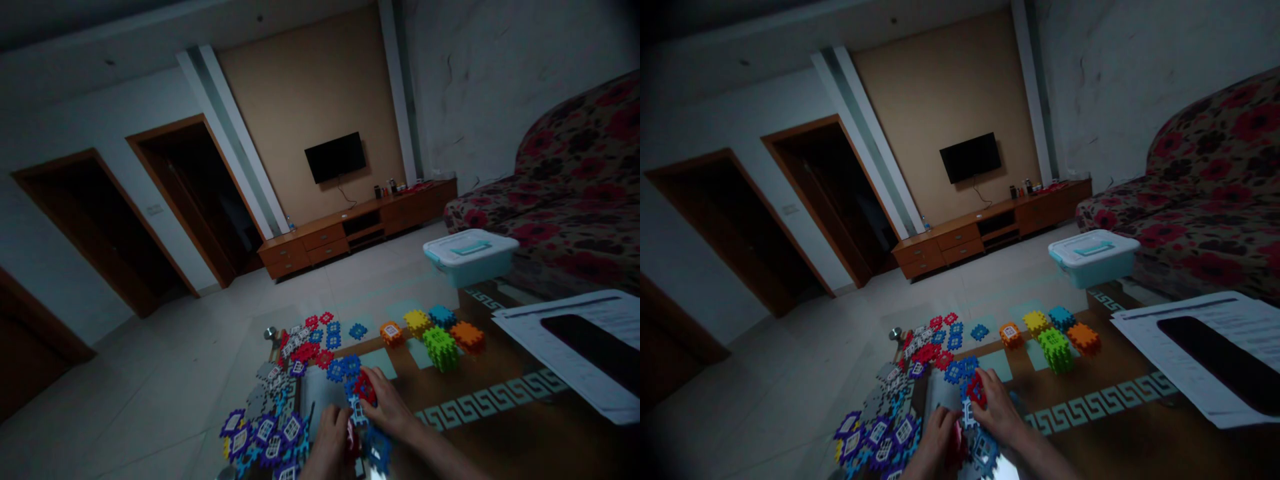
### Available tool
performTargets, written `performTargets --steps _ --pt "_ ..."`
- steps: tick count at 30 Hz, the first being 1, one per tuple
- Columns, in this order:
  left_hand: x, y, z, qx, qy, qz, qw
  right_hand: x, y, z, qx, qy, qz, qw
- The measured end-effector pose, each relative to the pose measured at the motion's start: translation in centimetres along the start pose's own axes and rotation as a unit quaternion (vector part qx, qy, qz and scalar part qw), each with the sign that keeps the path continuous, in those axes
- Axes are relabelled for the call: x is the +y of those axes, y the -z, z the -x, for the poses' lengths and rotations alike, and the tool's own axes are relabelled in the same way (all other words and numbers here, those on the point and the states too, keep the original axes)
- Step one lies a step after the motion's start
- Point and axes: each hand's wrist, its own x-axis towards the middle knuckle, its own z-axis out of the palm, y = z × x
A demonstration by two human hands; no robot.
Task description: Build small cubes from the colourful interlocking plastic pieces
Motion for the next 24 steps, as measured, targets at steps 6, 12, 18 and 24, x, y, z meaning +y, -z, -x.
performTargets --steps 6,12,18,24 --pt "0.5 1.0 0.6 -0.009 0.037 -0.051 0.998 -0.4 1.0 0.1 0.011 0.007 -0.02 1.0" --pt "1.1 1.9 1.4 -0.014 0.055 -0.034 0.998 -1.8 1.8 0.8 0.021 0.009 -0.033 0.999" --pt "-0.3 3.0 2.0 0.036 0.056 0.118 0.991 -1.5 1.5 0.8 0.043 -0.041 -0.092 0.994" --pt "-2.3 4.6 2.7 0.03 0.066 0.479 0.875 -2.9 1.5 1.3 0.022 -0.039 -0.137 0.99"
